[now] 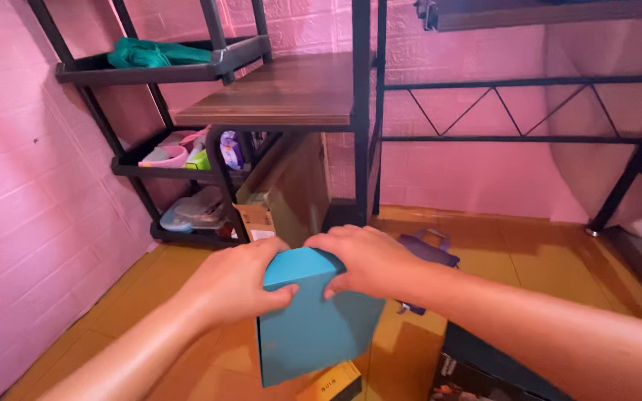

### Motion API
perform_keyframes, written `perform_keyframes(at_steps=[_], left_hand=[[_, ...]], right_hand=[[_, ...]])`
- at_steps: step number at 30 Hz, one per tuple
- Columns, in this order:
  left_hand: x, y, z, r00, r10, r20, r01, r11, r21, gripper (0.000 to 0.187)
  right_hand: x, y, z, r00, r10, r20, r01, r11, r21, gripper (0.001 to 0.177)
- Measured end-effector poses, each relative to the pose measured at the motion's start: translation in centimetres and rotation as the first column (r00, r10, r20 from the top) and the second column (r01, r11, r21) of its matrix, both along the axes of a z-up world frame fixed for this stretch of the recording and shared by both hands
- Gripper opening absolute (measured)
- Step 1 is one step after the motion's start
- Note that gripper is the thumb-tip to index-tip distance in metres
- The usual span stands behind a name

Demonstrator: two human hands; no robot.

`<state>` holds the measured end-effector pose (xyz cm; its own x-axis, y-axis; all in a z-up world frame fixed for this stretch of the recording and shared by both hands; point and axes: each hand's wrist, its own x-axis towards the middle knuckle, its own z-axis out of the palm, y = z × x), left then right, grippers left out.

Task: The person rearranges boxes and electronics on a metal shelf unit, wipes down the surfaces with a cloth, and organizes books and folders.

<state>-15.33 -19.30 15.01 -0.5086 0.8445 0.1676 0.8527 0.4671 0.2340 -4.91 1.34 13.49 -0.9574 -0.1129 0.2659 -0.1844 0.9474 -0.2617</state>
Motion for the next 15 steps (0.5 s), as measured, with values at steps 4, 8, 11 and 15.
perform_keyframes(at_steps=[4,8,11,15], left_hand=[[-1.9,0.4,-2.0,0.986,0.112,-0.121,-0.097,0.988,0.121,0.057],[-3.3,2.0,-4.4,0.959,0.269,-0.093,-0.246,0.947,0.206,0.052],[-3.6,2.4,-6.6,0.946,0.304,-0.109,-0.257,0.913,0.317,0.055],[-5.1,2.9,-8.3,0.955,0.284,-0.080,-0.241,0.907,0.345,0.048]], right_hand=[[-3.8,0.1,-0.9,0.999,0.003,-0.039,0.001,0.994,0.107,0.073],[-6.3,1.2,-3.7,0.962,-0.001,-0.272,0.028,0.995,0.093,0.083],[-7.6,0.5,-6.3,0.945,-0.043,-0.325,0.064,0.997,0.053,0.083],[-9.1,1.2,-9.0,0.925,-0.020,-0.380,0.054,0.995,0.081,0.070]])
